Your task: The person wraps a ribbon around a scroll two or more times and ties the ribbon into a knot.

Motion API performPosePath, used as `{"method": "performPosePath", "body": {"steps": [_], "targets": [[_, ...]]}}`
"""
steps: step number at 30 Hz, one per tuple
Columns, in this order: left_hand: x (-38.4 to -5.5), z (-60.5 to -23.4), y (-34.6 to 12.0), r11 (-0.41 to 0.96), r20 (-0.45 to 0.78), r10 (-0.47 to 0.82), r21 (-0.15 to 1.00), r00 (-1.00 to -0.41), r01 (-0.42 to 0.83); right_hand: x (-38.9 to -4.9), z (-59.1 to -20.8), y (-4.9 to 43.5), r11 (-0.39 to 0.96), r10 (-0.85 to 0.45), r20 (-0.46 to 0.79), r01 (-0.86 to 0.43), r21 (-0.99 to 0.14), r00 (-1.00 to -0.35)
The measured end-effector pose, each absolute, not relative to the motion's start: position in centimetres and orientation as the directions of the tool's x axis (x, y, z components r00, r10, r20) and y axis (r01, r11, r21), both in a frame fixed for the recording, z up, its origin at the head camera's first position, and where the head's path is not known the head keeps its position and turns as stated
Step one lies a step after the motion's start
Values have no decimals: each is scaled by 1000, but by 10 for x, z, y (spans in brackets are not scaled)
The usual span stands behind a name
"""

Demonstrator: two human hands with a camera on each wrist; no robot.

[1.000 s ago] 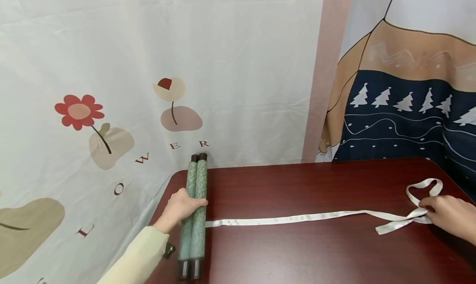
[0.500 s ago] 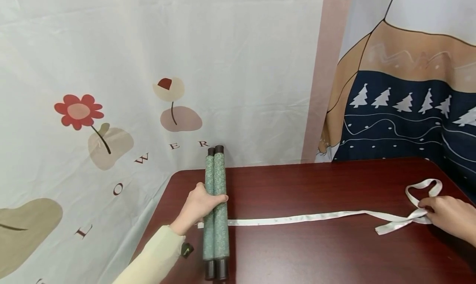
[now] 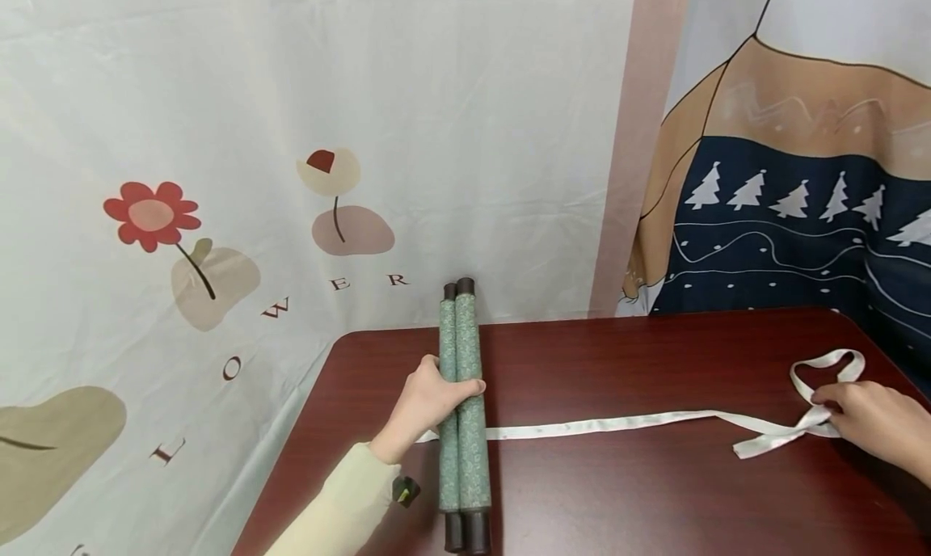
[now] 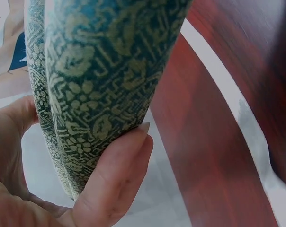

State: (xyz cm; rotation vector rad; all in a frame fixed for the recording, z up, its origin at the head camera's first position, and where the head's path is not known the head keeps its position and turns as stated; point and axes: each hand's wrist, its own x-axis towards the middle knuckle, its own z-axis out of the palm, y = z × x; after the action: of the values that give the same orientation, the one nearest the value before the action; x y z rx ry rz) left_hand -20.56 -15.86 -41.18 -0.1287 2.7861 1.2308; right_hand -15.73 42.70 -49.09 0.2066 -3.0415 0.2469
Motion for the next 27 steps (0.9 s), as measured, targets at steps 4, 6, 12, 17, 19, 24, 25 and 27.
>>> {"method": "performPosePath", "body": {"steps": [4,6,12,17,19,24,25,27], "targets": [[-202,-417,-145,648,-119,-13,755,-993,-99,-157,-490,426,975,-134,113,-152,-161,-984],[-200,-420,-138,625,-132,-2,774,-991,-104,-157,-490,426,975,-132,116,-150,-165,-984],[-195,-431,-114,579,-193,41,804,-980,-134,-159,-493,425,969,-152,126,-173,-177,-980],[-192,-437,-87,558,-211,64,818,-975,-140,-159,-494,424,965,-159,120,-180,-192,-980],[-190,-439,-77,538,-219,74,830,-973,-145,-159,-494,422,964,-157,121,-178,-195,-980],[-185,-446,-57,502,-244,104,849,-964,-161,-158,-494,421,967,-147,113,-167,-194,-983],[-184,-447,-53,503,-244,108,849,-964,-159,-157,-494,421,968,-143,108,-162,-193,-984],[-183,-451,-46,520,-230,113,843,-967,-140,-157,-494,422,970,-134,99,-151,-191,-986]]}}
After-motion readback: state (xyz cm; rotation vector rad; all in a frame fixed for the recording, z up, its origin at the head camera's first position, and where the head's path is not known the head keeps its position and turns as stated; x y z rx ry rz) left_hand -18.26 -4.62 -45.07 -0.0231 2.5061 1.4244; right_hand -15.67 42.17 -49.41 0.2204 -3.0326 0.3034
